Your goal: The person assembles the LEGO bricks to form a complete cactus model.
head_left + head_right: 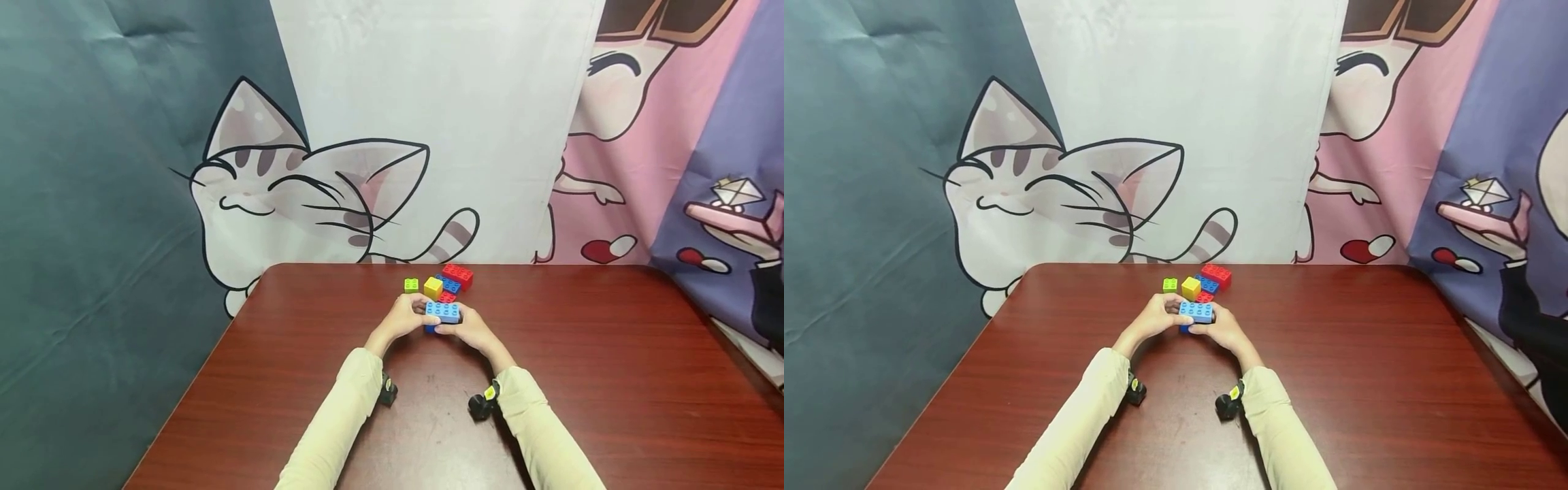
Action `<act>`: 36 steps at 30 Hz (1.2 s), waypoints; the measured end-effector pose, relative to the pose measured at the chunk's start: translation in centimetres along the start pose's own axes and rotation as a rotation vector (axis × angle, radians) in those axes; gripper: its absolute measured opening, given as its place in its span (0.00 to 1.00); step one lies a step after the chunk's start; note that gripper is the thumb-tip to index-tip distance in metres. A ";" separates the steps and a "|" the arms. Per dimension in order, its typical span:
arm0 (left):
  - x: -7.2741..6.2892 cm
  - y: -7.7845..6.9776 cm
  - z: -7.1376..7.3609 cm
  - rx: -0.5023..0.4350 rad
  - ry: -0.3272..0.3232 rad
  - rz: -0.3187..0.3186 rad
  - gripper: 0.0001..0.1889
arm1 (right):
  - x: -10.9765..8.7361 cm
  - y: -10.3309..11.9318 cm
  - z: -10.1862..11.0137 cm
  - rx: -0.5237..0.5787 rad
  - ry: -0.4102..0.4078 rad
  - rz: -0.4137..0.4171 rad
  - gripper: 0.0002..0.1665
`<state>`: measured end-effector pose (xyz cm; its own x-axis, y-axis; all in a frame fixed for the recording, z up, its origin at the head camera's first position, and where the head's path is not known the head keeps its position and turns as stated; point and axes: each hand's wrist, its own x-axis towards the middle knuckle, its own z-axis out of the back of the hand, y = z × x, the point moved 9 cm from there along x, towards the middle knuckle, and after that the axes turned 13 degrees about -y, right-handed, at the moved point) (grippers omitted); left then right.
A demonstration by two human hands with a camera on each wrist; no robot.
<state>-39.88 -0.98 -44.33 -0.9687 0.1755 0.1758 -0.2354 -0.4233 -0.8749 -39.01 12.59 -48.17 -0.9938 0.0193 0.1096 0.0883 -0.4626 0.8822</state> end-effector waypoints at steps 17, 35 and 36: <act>0.3 -0.3 0.8 0.023 -0.007 0.001 0.20 | 0.8 0.5 -0.2 0.020 0.033 -0.018 0.36; -0.2 0.0 0.7 -0.022 0.098 0.058 0.27 | 0.1 0.0 0.1 0.024 0.021 -0.016 0.35; -0.2 0.0 0.8 -0.025 0.105 0.059 0.28 | 0.1 -0.1 0.1 0.024 0.021 -0.022 0.35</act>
<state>-39.73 -1.72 -43.97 -0.9668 0.2435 0.0771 -0.1754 -0.4136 -0.8934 -39.08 12.72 -48.23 -0.9967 0.0104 0.0803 0.0675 -0.4406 0.8951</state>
